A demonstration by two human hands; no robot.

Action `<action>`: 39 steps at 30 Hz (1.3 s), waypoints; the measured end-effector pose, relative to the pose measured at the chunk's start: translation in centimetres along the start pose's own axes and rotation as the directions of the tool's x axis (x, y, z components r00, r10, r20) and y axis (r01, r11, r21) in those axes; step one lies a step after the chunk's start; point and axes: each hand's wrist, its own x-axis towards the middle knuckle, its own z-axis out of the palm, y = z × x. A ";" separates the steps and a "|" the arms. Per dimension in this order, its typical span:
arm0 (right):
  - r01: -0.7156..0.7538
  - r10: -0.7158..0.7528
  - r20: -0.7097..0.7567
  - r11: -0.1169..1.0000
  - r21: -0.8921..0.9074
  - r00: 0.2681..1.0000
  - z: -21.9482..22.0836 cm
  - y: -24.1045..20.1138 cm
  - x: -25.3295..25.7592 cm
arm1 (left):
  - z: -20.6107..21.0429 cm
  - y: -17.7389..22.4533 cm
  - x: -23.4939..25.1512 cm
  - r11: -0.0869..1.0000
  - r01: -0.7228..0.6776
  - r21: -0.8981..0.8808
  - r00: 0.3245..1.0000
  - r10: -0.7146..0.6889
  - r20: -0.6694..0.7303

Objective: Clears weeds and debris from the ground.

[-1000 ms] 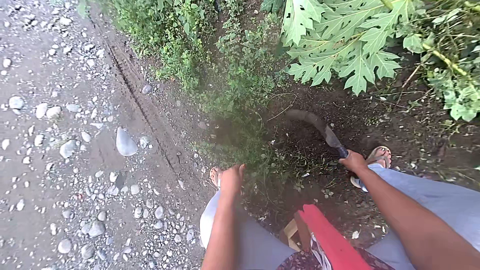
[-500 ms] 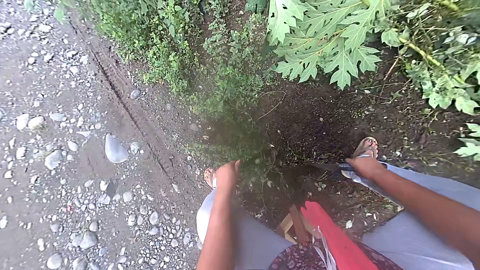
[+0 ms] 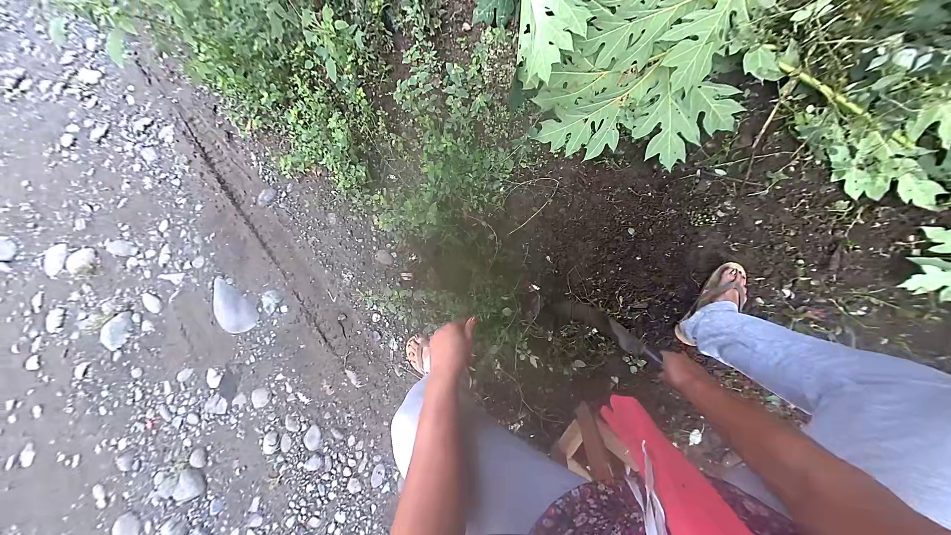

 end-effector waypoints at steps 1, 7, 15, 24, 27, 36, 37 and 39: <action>0.037 -0.036 0.011 0.989 -0.140 0.999 -0.3 0.9 -0.3 | -0.1 0.0 0.0 1.000 0.000 0.010 1.000 0.000 0.005; 0.185 -0.241 -0.081 0.885 -0.427 0.967 -9.0 2.8 -1.4 | 0.0 0.2 0.0 1.000 -0.009 0.004 1.000 0.009 0.016; 0.138 -0.007 -0.267 0.869 0.476 0.964 -7.4 -3.0 1.3 | 0.0 0.0 0.0 1.000 -0.003 -0.029 1.000 0.003 -0.005; 0.134 -0.161 -0.071 0.948 -0.288 0.984 -6.3 -0.4 1.0 | 0.0 -1.0 -0.2 1.000 0.004 -0.020 1.000 -0.004 0.013; 0.134 -0.195 -0.165 0.937 -0.323 0.967 -10.9 0.8 0.9 | 0.1 -1.5 -0.2 0.999 0.009 -0.032 1.000 -0.009 0.009; 0.069 0.052 -0.200 0.832 0.550 0.978 -5.5 -7.2 2.0 | -0.4 -1.7 -0.1 0.999 0.016 -0.034 1.000 -0.016 0.011; 0.043 0.035 -0.160 0.888 0.458 0.987 -3.9 -6.7 1.8 | -0.3 -1.8 -0.1 0.999 0.021 -0.034 1.000 -0.020 0.015; 0.044 -0.033 -0.073 0.988 0.149 0.997 -2.0 -4.6 1.2 | -0.1 -1.6 -0.4 0.999 0.037 -0.039 0.999 -0.037 0.014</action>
